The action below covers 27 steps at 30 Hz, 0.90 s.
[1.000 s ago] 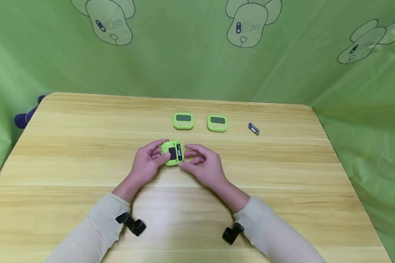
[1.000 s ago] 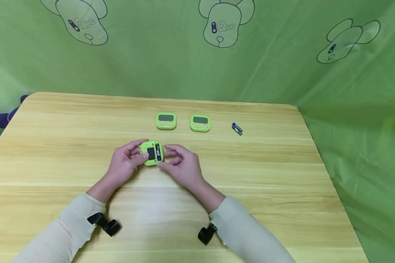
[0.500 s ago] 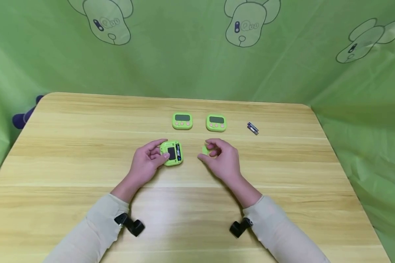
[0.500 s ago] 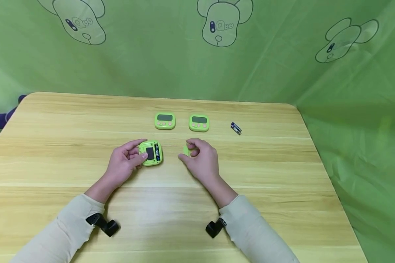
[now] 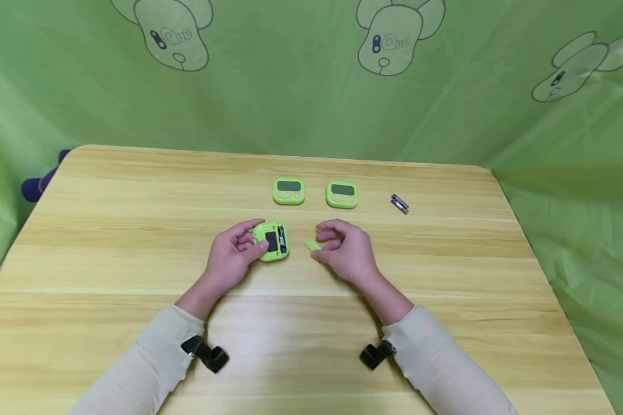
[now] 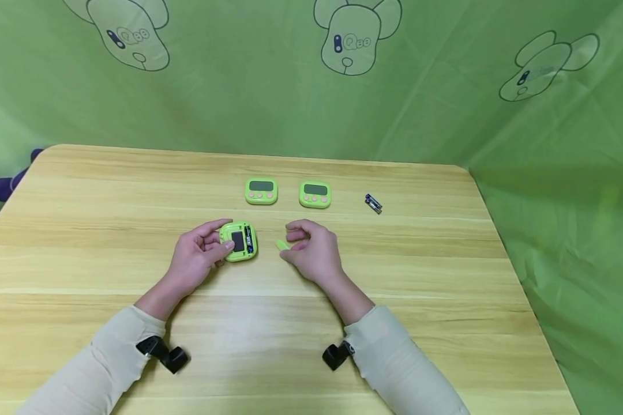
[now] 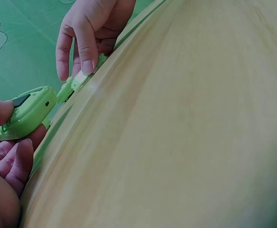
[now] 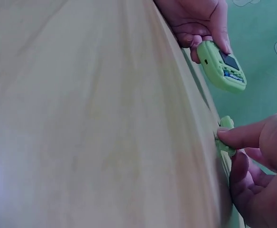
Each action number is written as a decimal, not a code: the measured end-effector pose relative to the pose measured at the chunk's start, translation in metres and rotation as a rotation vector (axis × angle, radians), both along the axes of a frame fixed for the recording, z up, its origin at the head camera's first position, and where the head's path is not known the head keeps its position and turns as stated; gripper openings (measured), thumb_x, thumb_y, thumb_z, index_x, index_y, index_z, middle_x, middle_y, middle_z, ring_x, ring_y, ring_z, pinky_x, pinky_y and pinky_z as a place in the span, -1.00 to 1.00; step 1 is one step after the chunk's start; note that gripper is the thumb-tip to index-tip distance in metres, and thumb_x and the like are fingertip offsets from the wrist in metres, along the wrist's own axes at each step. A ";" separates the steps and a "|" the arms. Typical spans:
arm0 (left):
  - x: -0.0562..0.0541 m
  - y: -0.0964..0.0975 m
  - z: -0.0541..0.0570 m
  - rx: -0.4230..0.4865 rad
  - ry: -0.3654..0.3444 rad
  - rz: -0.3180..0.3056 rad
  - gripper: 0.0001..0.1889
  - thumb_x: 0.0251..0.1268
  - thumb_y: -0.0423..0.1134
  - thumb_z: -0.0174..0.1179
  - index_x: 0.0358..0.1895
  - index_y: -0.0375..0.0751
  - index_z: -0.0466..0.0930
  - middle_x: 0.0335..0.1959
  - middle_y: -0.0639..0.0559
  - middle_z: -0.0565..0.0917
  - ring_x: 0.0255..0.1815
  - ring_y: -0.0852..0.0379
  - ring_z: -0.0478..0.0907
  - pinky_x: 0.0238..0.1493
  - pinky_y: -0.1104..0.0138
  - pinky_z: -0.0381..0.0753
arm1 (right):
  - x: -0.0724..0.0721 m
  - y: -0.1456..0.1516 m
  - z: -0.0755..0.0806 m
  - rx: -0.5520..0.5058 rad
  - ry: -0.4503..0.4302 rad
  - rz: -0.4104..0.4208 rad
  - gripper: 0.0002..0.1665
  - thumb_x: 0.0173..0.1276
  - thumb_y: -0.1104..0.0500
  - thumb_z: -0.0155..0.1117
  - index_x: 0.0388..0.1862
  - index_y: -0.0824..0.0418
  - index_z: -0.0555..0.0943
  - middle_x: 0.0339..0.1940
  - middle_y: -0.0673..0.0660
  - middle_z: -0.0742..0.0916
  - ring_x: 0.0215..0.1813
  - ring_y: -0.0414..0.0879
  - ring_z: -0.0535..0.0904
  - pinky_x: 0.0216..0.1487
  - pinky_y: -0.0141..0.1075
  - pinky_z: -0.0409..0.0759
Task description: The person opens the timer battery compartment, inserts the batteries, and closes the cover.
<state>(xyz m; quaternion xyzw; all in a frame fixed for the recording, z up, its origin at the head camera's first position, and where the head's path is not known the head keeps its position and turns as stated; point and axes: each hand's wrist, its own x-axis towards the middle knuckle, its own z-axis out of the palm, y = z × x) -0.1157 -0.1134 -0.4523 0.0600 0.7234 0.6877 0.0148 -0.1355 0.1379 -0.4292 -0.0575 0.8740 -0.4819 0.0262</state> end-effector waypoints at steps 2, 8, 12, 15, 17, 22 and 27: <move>0.000 0.000 0.000 -0.003 0.001 0.000 -0.52 0.27 -0.47 0.32 0.27 -0.37 0.53 -0.37 -0.17 0.68 -0.52 0.25 0.46 -0.54 0.51 0.46 | 0.001 -0.001 0.001 -0.012 -0.005 0.016 -0.59 0.02 0.37 0.62 -0.10 0.24 0.73 -0.33 0.05 0.77 -0.36 -0.09 0.65 -0.31 -0.32 0.65; 0.001 0.000 0.001 -0.006 0.006 0.000 -0.51 0.26 -0.48 0.33 0.27 -0.38 0.52 -0.41 -0.12 0.65 -0.55 0.26 0.41 -0.57 0.51 0.41 | 0.004 -0.008 0.000 -0.164 0.000 0.027 -0.71 0.12 0.41 0.54 -0.14 0.33 0.73 -0.38 0.12 0.77 -0.34 -0.08 0.67 -0.27 -0.35 0.68; 0.000 0.001 0.001 -0.013 0.010 0.003 -0.50 0.25 -0.48 0.33 0.28 -0.36 0.52 -0.42 -0.10 0.65 -0.56 0.26 0.40 -0.58 0.52 0.40 | 0.005 -0.016 -0.001 -0.304 -0.003 0.036 -0.68 0.15 0.46 0.49 -0.07 0.39 0.71 -0.33 0.20 0.77 -0.29 -0.09 0.69 -0.18 -0.31 0.70; 0.001 0.000 0.001 -0.015 0.016 0.003 -0.50 0.25 -0.48 0.33 0.28 -0.36 0.52 -0.41 -0.11 0.67 -0.56 0.26 0.41 -0.58 0.51 0.41 | 0.005 -0.022 -0.002 -0.369 -0.030 0.060 -0.65 0.19 0.46 0.46 -0.01 0.39 0.70 -0.29 0.22 0.75 -0.26 -0.10 0.69 -0.16 -0.27 0.71; 0.001 0.000 0.001 -0.016 0.021 0.001 -0.51 0.25 -0.49 0.33 0.27 -0.37 0.53 -0.41 -0.13 0.67 -0.56 0.25 0.43 -0.57 0.51 0.43 | 0.005 -0.026 -0.003 -0.391 -0.054 0.077 -0.64 0.21 0.45 0.44 0.02 0.37 0.70 -0.27 0.22 0.74 -0.27 -0.10 0.68 -0.18 -0.26 0.72; 0.001 0.000 0.001 -0.012 0.023 -0.006 -0.51 0.24 -0.49 0.33 0.26 -0.38 0.53 -0.38 -0.16 0.70 -0.53 0.23 0.49 -0.53 0.49 0.49 | 0.004 -0.033 -0.005 -0.391 -0.069 0.101 -0.61 0.24 0.41 0.45 0.07 0.34 0.69 -0.24 0.25 0.73 -0.28 -0.09 0.66 -0.20 -0.29 0.72; 0.000 0.000 0.001 -0.007 0.027 -0.008 -0.52 0.24 -0.49 0.33 0.25 -0.38 0.54 -0.39 -0.17 0.69 -0.54 0.22 0.47 -0.54 0.50 0.48 | 0.001 -0.038 -0.006 -0.367 -0.050 0.069 -0.63 0.21 0.36 0.50 0.03 0.33 0.71 -0.22 0.23 0.74 -0.28 -0.06 0.67 -0.20 -0.33 0.70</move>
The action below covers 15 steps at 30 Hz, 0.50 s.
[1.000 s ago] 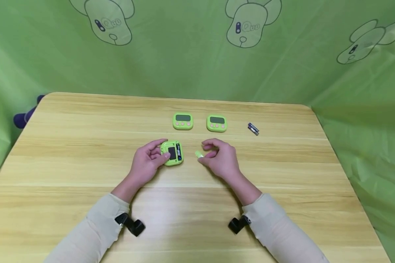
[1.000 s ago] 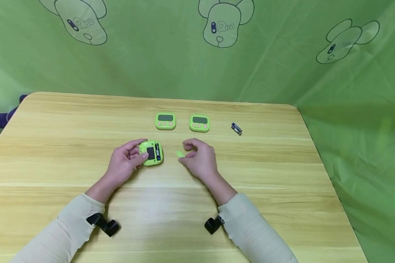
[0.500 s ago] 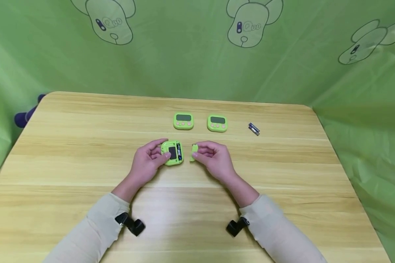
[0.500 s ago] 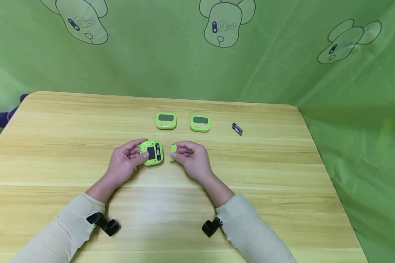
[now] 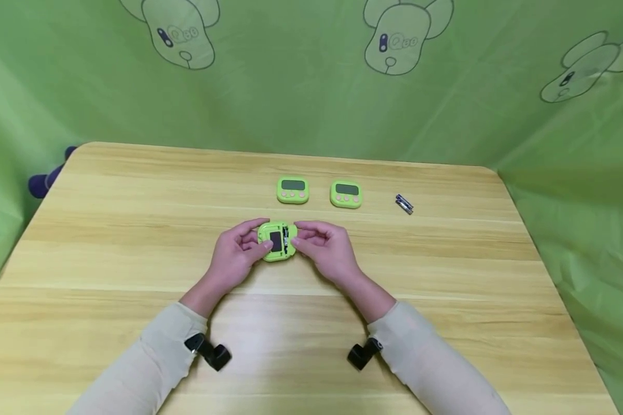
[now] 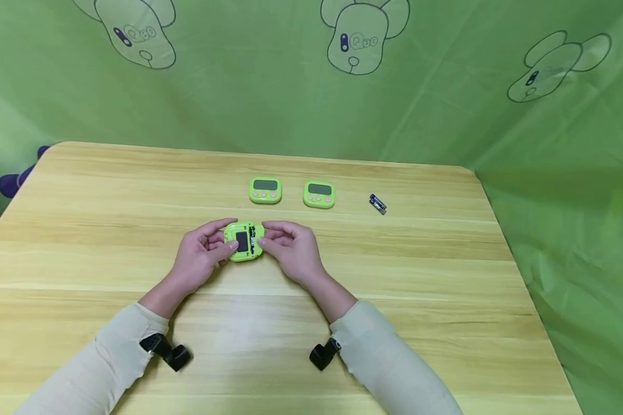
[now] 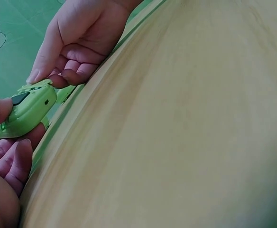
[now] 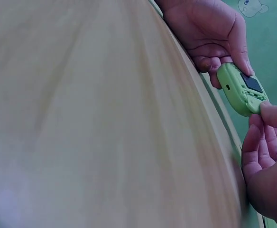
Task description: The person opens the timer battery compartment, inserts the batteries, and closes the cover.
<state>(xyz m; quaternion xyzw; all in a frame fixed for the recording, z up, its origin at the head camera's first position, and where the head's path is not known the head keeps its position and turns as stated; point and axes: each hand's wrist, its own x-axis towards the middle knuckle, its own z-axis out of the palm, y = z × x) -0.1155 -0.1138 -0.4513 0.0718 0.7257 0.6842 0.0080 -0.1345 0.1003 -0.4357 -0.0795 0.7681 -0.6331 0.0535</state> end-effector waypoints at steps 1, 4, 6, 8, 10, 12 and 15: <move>0.000 0.000 0.000 0.000 0.001 0.000 -0.52 0.24 -0.50 0.33 0.25 -0.38 0.54 -0.39 -0.17 0.69 -0.54 0.22 0.47 -0.54 0.50 0.48 | -0.001 -0.001 -0.001 -0.001 0.001 -0.007 -0.65 0.21 0.36 0.50 0.00 0.33 0.72 -0.23 0.23 0.75 -0.28 -0.06 0.67 -0.20 -0.34 0.70; 0.000 0.000 -0.001 -0.003 0.000 0.002 -0.52 0.24 -0.50 0.33 0.25 -0.36 0.54 -0.38 -0.16 0.70 -0.52 0.22 0.50 -0.52 0.49 0.51 | -0.002 -0.003 -0.002 -0.007 0.014 -0.020 -0.70 0.19 0.37 0.51 -0.07 0.35 0.73 -0.27 0.22 0.75 -0.30 -0.04 0.68 -0.22 -0.32 0.70; -0.001 0.000 0.000 -0.003 -0.001 0.003 -0.52 0.24 -0.50 0.33 0.25 -0.37 0.54 -0.37 -0.17 0.71 -0.51 0.21 0.51 -0.51 0.49 0.52 | -0.002 -0.004 -0.002 -0.011 0.034 -0.024 -0.71 0.18 0.39 0.51 -0.09 0.35 0.74 -0.30 0.21 0.76 -0.32 -0.03 0.69 -0.24 -0.31 0.71; -0.001 0.000 0.000 0.001 -0.003 0.003 -0.52 0.24 -0.51 0.32 0.25 -0.38 0.54 -0.36 -0.18 0.71 -0.50 0.21 0.53 -0.49 0.49 0.53 | -0.002 -0.006 -0.002 -0.012 0.054 -0.027 -0.72 0.16 0.41 0.52 -0.11 0.35 0.75 -0.33 0.19 0.77 -0.33 -0.03 0.70 -0.25 -0.31 0.71; -0.001 0.000 0.000 0.005 -0.004 0.001 -0.52 0.24 -0.52 0.32 0.25 -0.39 0.54 -0.35 -0.19 0.71 -0.49 0.21 0.54 -0.48 0.48 0.55 | -0.002 -0.008 -0.003 -0.012 0.073 -0.031 -0.73 0.15 0.42 0.52 -0.13 0.36 0.76 -0.36 0.18 0.77 -0.35 -0.04 0.70 -0.27 -0.31 0.71; 0.000 0.000 0.001 0.008 -0.005 0.000 -0.53 0.24 -0.52 0.31 0.25 -0.39 0.54 -0.36 -0.19 0.71 -0.49 0.21 0.54 -0.47 0.48 0.55 | -0.002 -0.010 -0.003 -0.013 0.082 -0.034 -0.73 0.13 0.42 0.53 -0.14 0.36 0.76 -0.38 0.18 0.77 -0.35 -0.05 0.70 -0.26 -0.31 0.71; -0.001 0.000 0.000 0.007 -0.004 -0.005 -0.53 0.24 -0.52 0.31 0.24 -0.40 0.54 -0.35 -0.19 0.71 -0.49 0.21 0.55 -0.46 0.48 0.56 | -0.003 -0.010 -0.001 -0.022 0.045 -0.027 -0.69 0.12 0.42 0.54 -0.11 0.37 0.76 -0.33 0.19 0.78 -0.32 -0.06 0.72 -0.23 -0.29 0.72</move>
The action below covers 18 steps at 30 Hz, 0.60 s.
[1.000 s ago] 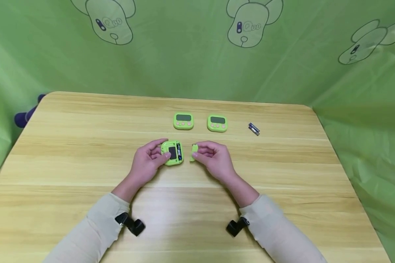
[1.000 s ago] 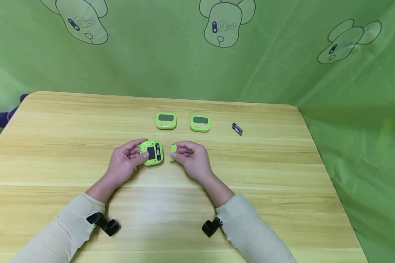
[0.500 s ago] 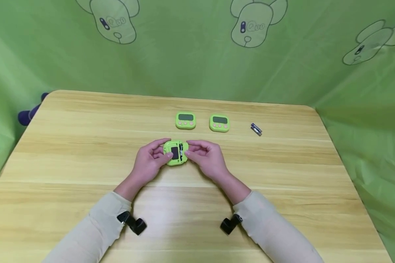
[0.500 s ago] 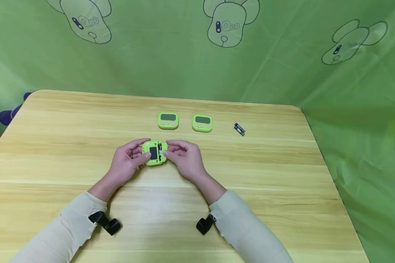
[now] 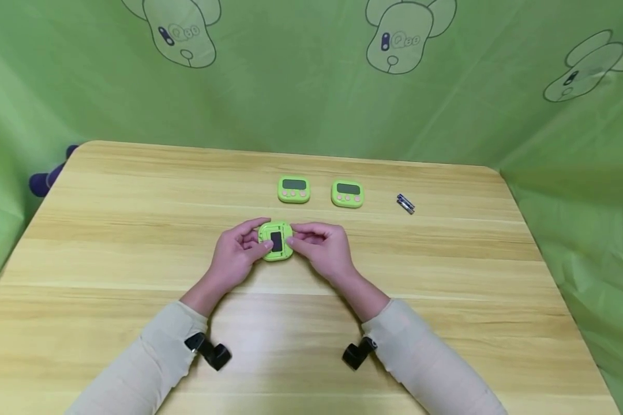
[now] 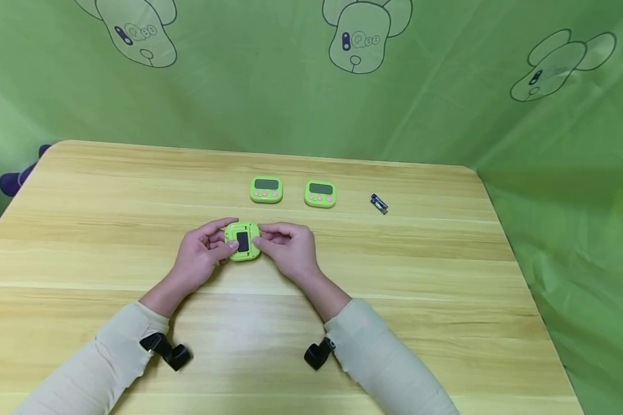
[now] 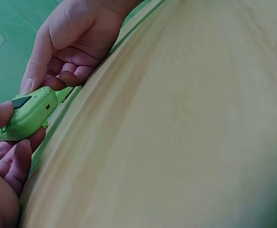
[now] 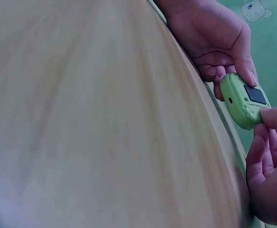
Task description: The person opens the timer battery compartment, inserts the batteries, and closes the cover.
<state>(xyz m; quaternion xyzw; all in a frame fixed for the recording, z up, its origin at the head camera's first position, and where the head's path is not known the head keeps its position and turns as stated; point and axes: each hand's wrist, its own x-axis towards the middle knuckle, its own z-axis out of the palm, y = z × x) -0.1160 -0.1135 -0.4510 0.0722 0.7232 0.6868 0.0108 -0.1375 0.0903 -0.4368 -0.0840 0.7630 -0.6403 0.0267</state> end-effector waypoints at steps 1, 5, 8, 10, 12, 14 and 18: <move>0.000 0.000 0.000 -0.001 0.000 -0.002 -0.53 0.24 -0.52 0.31 0.24 -0.39 0.55 -0.35 -0.19 0.71 -0.49 0.21 0.55 -0.46 0.48 0.56 | -0.001 0.000 0.001 -0.019 -0.040 0.011 -0.65 0.12 0.43 0.54 -0.07 0.37 0.74 -0.31 0.20 0.78 -0.31 -0.05 0.72 -0.24 -0.27 0.72; 0.000 -0.002 0.000 -0.010 0.004 -0.008 -0.54 0.22 -0.54 0.31 0.22 -0.39 0.56 -0.38 -0.17 0.69 -0.51 0.21 0.52 -0.49 0.48 0.53 | -0.008 0.004 0.005 -0.055 -0.246 0.070 -0.57 0.12 0.44 0.53 0.01 0.36 0.71 -0.24 0.23 0.78 -0.28 -0.05 0.73 -0.29 -0.24 0.73; 0.001 -0.002 0.001 -0.027 0.004 -0.019 -0.54 0.21 -0.55 0.31 0.21 -0.38 0.58 -0.41 -0.15 0.65 -0.52 0.19 0.50 -0.50 0.47 0.53 | -0.013 0.007 0.007 -0.048 -0.361 0.100 -0.59 0.09 0.43 0.56 -0.04 0.38 0.71 -0.25 0.24 0.77 -0.27 -0.03 0.72 -0.30 -0.24 0.73; 0.002 -0.001 0.002 -0.042 -0.001 -0.025 -0.55 0.20 -0.55 0.31 0.20 -0.37 0.59 -0.42 -0.14 0.64 -0.52 0.17 0.50 -0.50 0.46 0.53 | -0.014 0.007 0.007 -0.034 -0.394 0.101 -0.62 0.05 0.42 0.58 -0.10 0.38 0.72 -0.26 0.24 0.77 -0.26 -0.01 0.73 -0.26 -0.24 0.73; 0.003 -0.001 0.003 -0.056 -0.007 -0.028 -0.55 0.20 -0.55 0.31 0.20 -0.36 0.59 -0.42 -0.12 0.64 -0.51 0.16 0.51 -0.49 0.45 0.54 | -0.014 0.007 0.007 -0.025 -0.400 0.094 -0.62 0.02 0.42 0.60 -0.13 0.36 0.73 -0.27 0.24 0.78 -0.23 0.01 0.73 -0.21 -0.23 0.73; 0.004 -0.001 0.003 -0.059 -0.009 -0.026 -0.55 0.20 -0.55 0.30 0.19 -0.36 0.60 -0.42 -0.12 0.64 -0.51 0.16 0.51 -0.49 0.45 0.54 | -0.013 0.006 0.006 -0.016 -0.388 0.083 -0.63 0.01 0.42 0.61 -0.15 0.34 0.73 -0.27 0.23 0.78 -0.21 0.02 0.73 -0.17 -0.22 0.72; 0.003 -0.001 0.001 -0.042 -0.004 -0.019 -0.56 0.23 -0.55 0.29 0.20 -0.37 0.58 -0.40 -0.15 0.67 -0.52 0.17 0.51 -0.49 0.46 0.53 | -0.010 0.002 0.003 -0.026 -0.320 0.067 -0.65 0.07 0.40 0.59 -0.13 0.34 0.73 -0.26 0.22 0.78 -0.19 0.03 0.73 -0.15 -0.22 0.72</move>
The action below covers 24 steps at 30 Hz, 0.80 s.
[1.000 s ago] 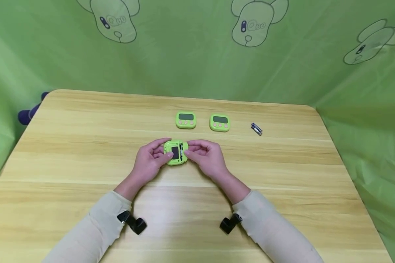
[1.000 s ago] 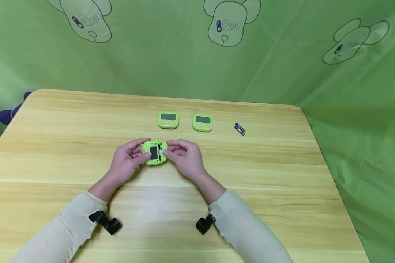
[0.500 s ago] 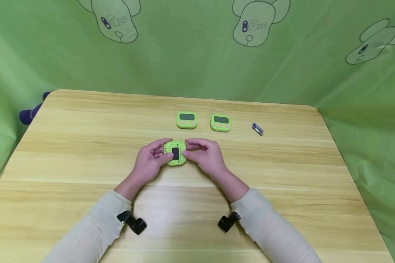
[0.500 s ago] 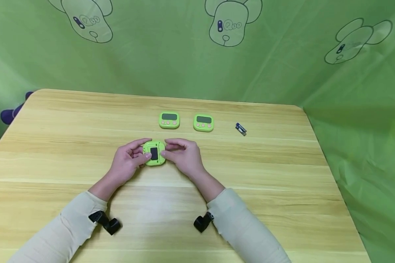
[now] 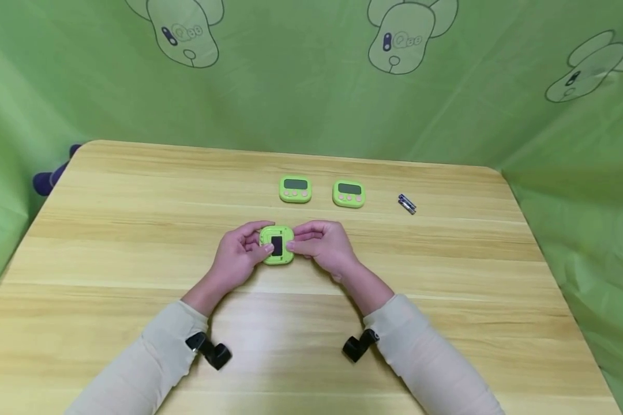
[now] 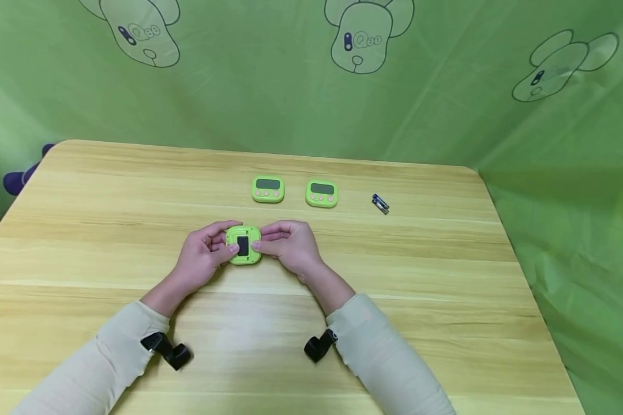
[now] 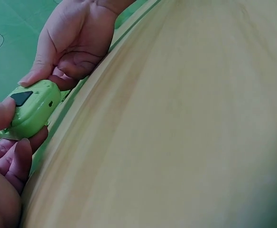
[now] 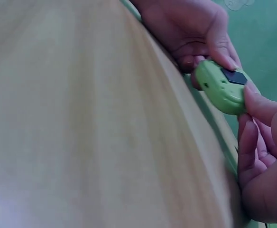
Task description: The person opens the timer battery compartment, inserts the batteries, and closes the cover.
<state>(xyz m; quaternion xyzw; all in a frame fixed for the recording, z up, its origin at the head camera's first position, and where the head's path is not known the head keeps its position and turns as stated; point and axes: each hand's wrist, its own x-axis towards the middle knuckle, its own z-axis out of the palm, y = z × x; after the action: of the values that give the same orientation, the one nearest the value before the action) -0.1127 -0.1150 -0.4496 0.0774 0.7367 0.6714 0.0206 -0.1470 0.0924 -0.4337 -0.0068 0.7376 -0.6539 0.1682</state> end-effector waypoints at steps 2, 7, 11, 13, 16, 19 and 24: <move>0.000 0.000 0.000 0.010 -0.003 0.014 -0.57 0.26 -0.52 0.29 0.22 -0.38 0.56 -0.38 -0.18 0.69 -0.51 0.17 0.52 -0.49 0.46 0.54 | 0.002 -0.003 -0.002 0.008 0.054 -0.014 -0.67 0.12 0.36 0.57 -0.10 0.33 0.73 -0.26 0.20 0.78 -0.20 0.01 0.72 -0.15 -0.24 0.71; -0.001 0.002 -0.001 0.023 -0.037 0.080 -0.55 0.32 -0.42 0.30 0.26 -0.38 0.52 -0.39 -0.17 0.68 -0.55 0.14 0.52 -0.53 0.42 0.56 | 0.007 -0.014 -0.008 0.090 0.224 -0.069 -0.69 0.21 0.24 0.54 -0.07 0.29 0.73 -0.26 0.12 0.77 -0.26 -0.06 0.70 -0.18 -0.29 0.70; -0.002 0.004 -0.002 0.047 -0.060 0.134 -0.56 0.32 -0.39 0.32 0.25 -0.37 0.53 -0.44 -0.15 0.63 -0.61 0.12 0.50 -0.57 0.39 0.56 | 0.013 -0.018 -0.013 0.120 0.341 -0.048 -0.52 0.10 0.28 0.62 0.03 0.24 0.70 -0.14 0.07 0.77 -0.26 -0.09 0.70 -0.22 -0.28 0.71; -0.003 0.004 -0.002 0.058 -0.062 0.150 -0.57 0.32 -0.39 0.32 0.24 -0.37 0.53 -0.44 -0.15 0.62 -0.62 0.12 0.50 -0.58 0.40 0.55 | 0.015 -0.017 -0.015 0.128 0.378 -0.015 -0.37 -0.01 0.31 0.67 0.10 0.20 0.67 -0.06 0.03 0.76 -0.23 -0.10 0.70 -0.25 -0.27 0.71; -0.004 0.003 -0.002 0.068 -0.059 0.154 -0.58 0.32 -0.40 0.31 0.23 -0.37 0.54 -0.42 -0.16 0.64 -0.62 0.12 0.50 -0.59 0.40 0.56 | 0.017 -0.017 -0.014 0.142 0.412 0.012 -0.23 -0.10 0.34 0.71 0.17 0.18 0.64 0.01 0.02 0.73 -0.20 -0.11 0.69 -0.30 -0.27 0.71; -0.004 0.003 -0.002 0.098 -0.042 0.143 -0.61 0.34 -0.41 0.28 0.21 -0.39 0.54 -0.38 -0.18 0.64 -0.59 0.13 0.51 -0.57 0.38 0.59 | 0.018 -0.017 -0.014 0.170 0.423 0.015 -0.24 -0.08 0.31 0.70 0.18 0.18 0.64 -0.03 0.03 0.73 -0.21 -0.13 0.69 -0.31 -0.28 0.70; -0.002 0.001 -0.003 0.201 0.039 0.169 -0.71 0.42 -0.42 0.13 0.13 -0.47 0.57 -0.20 -0.15 0.58 -0.38 0.11 0.56 -0.44 0.29 0.69 | 0.019 -0.014 -0.014 0.163 0.425 0.081 -0.31 0.05 0.30 0.63 0.22 0.19 0.64 -0.14 0.05 0.76 -0.20 -0.13 0.69 -0.27 -0.28 0.69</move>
<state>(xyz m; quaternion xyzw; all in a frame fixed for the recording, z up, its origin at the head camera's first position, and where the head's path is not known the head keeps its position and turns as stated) -0.1143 -0.1135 -0.4522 0.0294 0.6698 0.7396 -0.0583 -0.1276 0.0781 -0.4476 -0.1603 0.8059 -0.5688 0.0349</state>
